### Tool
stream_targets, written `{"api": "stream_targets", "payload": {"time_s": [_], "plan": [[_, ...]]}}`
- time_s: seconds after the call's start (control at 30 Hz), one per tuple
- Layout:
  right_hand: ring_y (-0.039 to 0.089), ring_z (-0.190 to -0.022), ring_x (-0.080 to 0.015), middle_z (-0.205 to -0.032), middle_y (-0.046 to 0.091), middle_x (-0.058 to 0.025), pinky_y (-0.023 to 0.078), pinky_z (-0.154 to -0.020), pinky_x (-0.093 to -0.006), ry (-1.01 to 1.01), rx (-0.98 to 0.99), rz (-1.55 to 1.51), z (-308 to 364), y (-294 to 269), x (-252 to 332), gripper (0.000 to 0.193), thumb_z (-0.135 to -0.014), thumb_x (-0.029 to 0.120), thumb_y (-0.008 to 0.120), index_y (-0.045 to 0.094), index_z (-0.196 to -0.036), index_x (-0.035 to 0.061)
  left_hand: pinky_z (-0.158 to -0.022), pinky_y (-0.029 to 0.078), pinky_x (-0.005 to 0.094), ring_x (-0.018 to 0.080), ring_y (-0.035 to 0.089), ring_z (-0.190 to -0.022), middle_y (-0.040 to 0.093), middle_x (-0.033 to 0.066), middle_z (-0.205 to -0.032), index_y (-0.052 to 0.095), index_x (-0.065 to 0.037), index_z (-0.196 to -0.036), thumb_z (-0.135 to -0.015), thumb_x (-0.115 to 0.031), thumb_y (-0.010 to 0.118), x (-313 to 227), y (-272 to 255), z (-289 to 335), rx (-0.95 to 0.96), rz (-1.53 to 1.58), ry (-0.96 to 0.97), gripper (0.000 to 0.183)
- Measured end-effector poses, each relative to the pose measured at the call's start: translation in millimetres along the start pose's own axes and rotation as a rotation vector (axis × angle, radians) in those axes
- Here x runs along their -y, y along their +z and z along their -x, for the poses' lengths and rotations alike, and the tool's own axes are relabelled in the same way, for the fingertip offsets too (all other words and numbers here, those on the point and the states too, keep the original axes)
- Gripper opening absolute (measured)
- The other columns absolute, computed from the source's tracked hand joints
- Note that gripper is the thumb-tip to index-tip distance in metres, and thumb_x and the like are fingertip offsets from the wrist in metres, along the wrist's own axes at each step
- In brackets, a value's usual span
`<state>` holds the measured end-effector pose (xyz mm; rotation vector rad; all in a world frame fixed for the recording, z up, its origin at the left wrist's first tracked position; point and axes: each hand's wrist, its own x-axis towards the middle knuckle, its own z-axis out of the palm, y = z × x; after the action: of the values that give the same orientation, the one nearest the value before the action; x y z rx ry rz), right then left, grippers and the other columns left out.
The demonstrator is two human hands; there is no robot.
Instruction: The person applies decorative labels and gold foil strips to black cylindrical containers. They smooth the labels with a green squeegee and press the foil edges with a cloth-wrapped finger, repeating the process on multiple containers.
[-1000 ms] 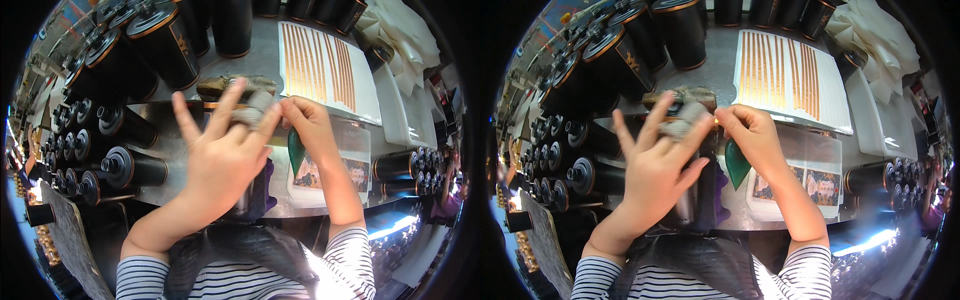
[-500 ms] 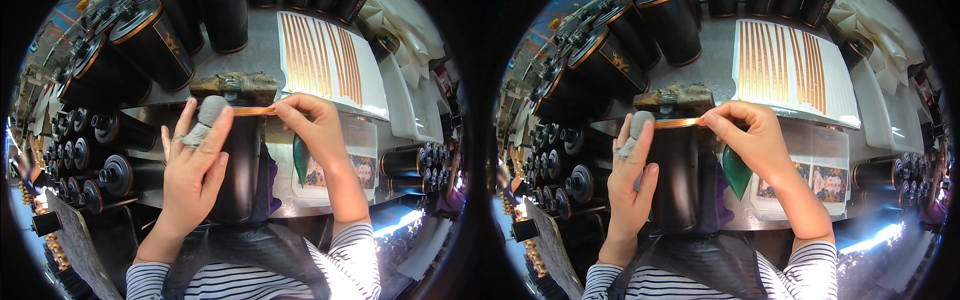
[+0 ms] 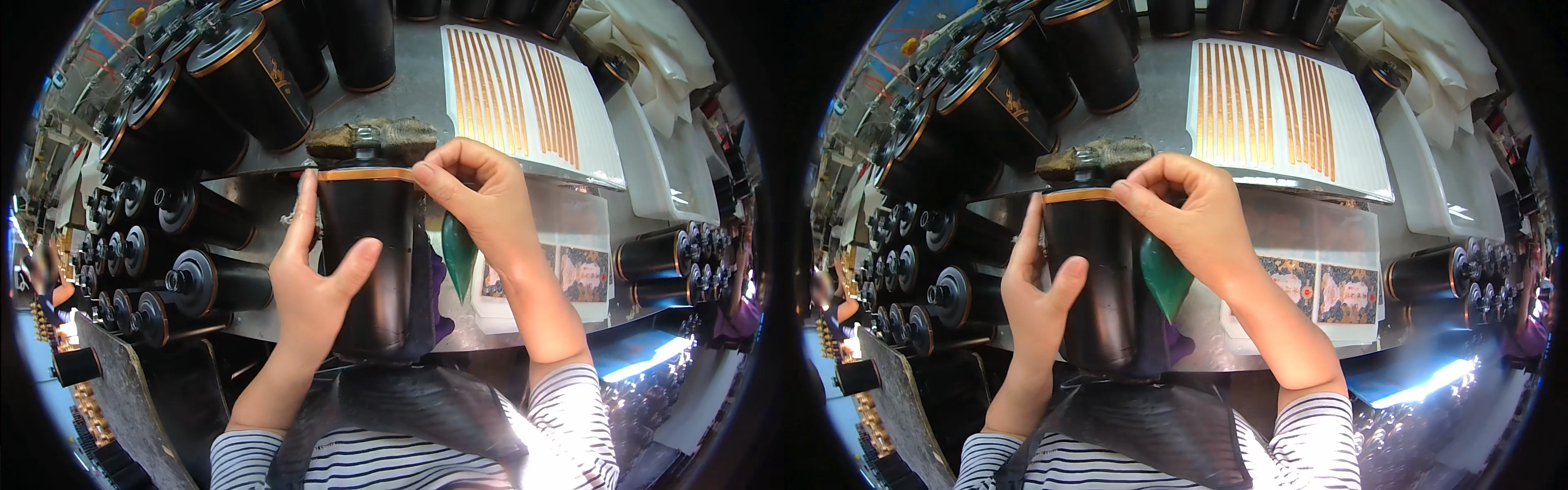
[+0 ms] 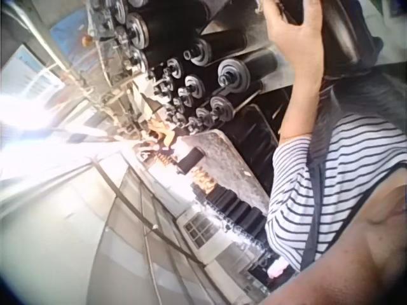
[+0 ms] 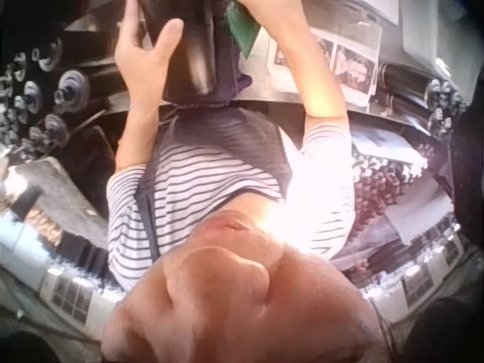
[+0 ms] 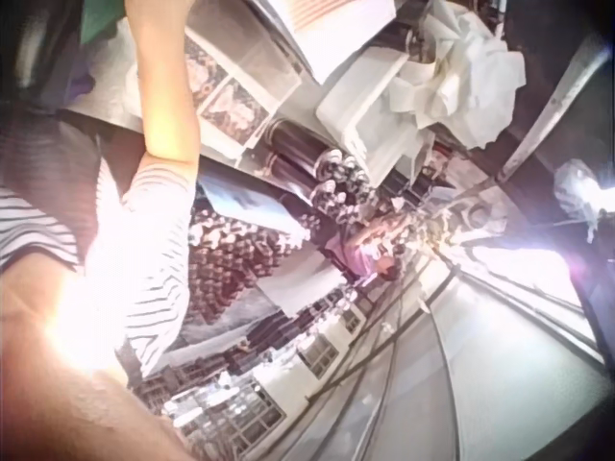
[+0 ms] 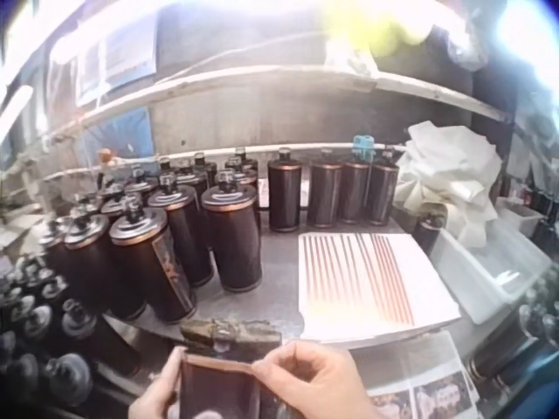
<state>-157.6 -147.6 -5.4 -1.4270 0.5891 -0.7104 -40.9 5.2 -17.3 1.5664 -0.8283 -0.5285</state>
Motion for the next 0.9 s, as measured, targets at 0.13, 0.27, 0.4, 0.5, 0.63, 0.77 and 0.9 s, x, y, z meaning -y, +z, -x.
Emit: {"api": "stream_targets", "payload": {"time_s": [0.13,0.27,0.4,0.5,0.63,0.77,0.9], "plan": [[0.048,-0.064,-0.0015,-0.07,0.059,0.0043,0.039,-0.058,-0.0179,-0.069,0.018,0.024,-2.4,5.0,0.1,0.015,-0.084,0.015,0.071,0.066,-0.08,0.0015,-0.103,0.036,0.0298,0.0215,0.047,-0.124,0.047,0.0175,-0.137,0.03,0.005,-0.144,-0.087,-0.025,0.068,5.8,-5.3,-1.5,0.054,0.129,0.026,0.075],[0.048,-0.064,-0.0018,-0.068,0.058,0.0039,0.039,-0.058,-0.0183,-0.036,0.013,0.056,-1.2,3.1,1.2,0.015,-0.083,0.014,0.071,0.066,-0.079,0.0004,-0.109,0.026,0.044,0.0294,0.043,-0.13,0.052,0.0131,-0.136,0.043,-0.001,-0.139,-0.091,-0.016,0.06,-1.1,-5.8,0.7,0.053,-0.316,0.308,0.053],[0.051,-0.061,-0.0037,-0.066,0.06,0.0016,0.041,-0.056,-0.0201,-0.079,-0.016,0.135,-0.2,3.6,-0.9,0.015,-0.083,0.014,0.071,0.066,-0.079,0.0003,-0.102,0.012,0.0703,0.0325,0.037,-0.134,0.06,0.0071,-0.124,0.054,-0.02,-0.135,-0.085,-0.004,0.057,-19.5,-3.5,-2.9,0.13,-0.719,0.455,0.052],[0.057,-0.058,-0.0091,-0.065,0.062,-0.0029,0.044,-0.055,-0.0239,-0.202,-0.153,0.375,1.7,6.3,-4.6,0.015,-0.082,0.015,0.071,0.065,-0.08,0.0014,-0.1,0.007,0.0746,0.0292,0.041,-0.13,0.065,0.0013,-0.098,0.056,-0.027,-0.133,-0.075,-0.002,0.059,-29.6,2.7,-5.2,0.149,-0.965,0.571,0.063],[0.062,-0.06,-0.0216,-0.068,0.063,-0.0104,0.047,-0.057,-0.0309,-0.225,-0.202,0.51,15.0,1.7,-17.1,0.014,-0.085,0.014,0.065,0.064,-0.093,0.003,-0.104,0.007,0.071,0.0282,0.043,-0.129,0.066,0.0014,-0.099,0.056,-0.025,-0.132,-0.076,-0.005,0.062,-37.7,16.5,-10.9,0.185,-1.058,0.651,0.06],[0.064,-0.072,-0.0346,-0.077,0.064,-0.0168,0.05,-0.066,-0.0406,-0.154,-0.026,0.559,38.1,-8.9,-32.2,0.03,-0.089,0.016,0.057,0.06,-0.114,0.0005,-0.111,0.016,0.0559,0.036,0.036,-0.134,0.059,0.0135,-0.124,0.051,-0.008,-0.135,-0.083,-0.004,0.059,-36.1,3.4,-7.3,0.266,-0.622,0.531,0.053],[0.06,-0.065,-0.0314,-0.071,0.061,-0.0152,0.048,-0.058,-0.0403,-0.325,0.0,0.786,75.0,16.8,-22.1,0.042,-0.086,0.01,0.06,0.054,-0.126,-0.002,-0.11,0.026,0.0356,0.0254,0.033,-0.134,0.026,0.0196,-0.15,-0.007,-0.003,-0.15,-0.086,-0.03,0.068,-0.3,-1.1,11.3,0.299,0.099,0.204,0.102]]}}
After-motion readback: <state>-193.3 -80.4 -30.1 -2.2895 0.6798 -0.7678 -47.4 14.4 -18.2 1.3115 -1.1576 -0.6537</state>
